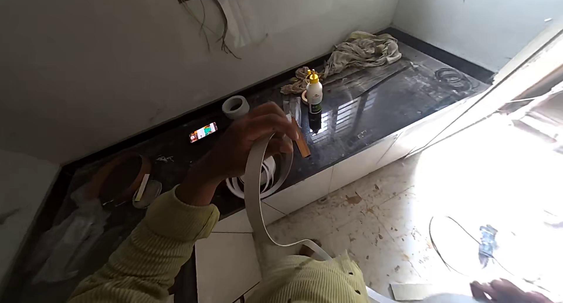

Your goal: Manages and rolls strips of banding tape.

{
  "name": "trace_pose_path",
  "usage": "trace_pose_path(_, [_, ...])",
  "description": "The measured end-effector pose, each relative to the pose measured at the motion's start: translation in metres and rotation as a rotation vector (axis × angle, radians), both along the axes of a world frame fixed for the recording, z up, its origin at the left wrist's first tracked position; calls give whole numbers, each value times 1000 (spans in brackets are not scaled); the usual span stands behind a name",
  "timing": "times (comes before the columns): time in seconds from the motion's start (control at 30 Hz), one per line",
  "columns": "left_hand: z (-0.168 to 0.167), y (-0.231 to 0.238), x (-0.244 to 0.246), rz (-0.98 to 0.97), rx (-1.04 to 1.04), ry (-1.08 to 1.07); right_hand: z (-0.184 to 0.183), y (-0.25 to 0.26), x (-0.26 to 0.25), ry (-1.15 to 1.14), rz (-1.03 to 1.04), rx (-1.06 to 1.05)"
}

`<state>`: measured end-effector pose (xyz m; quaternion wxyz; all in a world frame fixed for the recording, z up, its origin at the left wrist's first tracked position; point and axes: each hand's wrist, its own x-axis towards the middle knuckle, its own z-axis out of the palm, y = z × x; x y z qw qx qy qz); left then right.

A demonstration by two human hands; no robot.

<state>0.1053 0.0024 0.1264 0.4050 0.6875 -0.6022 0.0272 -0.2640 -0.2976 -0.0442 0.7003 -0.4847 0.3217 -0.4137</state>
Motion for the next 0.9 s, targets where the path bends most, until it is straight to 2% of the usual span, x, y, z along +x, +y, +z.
trace_pose_path(0.07, [-2,-14,-1,31,-15,-32,6,11,22,53,-11,-16])
trace_pose_path(0.13, [-5,-30,-2,67,10,-54,15,25,40,110,82,-74])
trace_pose_path(0.3, [-19,-89,-1,31,27,8,18,66,97,38,583,-215])
trace_pose_path(0.4, [-31,-123,0,27,-17,77,28,89,124,-39,704,-150])
trace_pose_path(0.47, [-34,-134,7,157,75,108,26,97,127,-17,578,-70])
trace_pose_path(0.53, [-48,-138,22,169,191,113,19,89,115,90,434,-69])
trace_pose_path(0.63, [-83,-137,43,-52,311,104,23,63,84,205,284,-78])
trace_pose_path(0.73, [-106,-134,57,-202,568,255,58,43,49,154,154,30])
trace_pose_path(0.8, [-107,-128,72,-107,635,269,87,37,34,37,43,116])
trace_pose_path(0.87, [-90,-128,77,37,553,271,109,31,24,-77,-47,147])
trace_pose_path(0.9, [-75,-131,70,45,493,276,117,30,21,-117,-104,144])
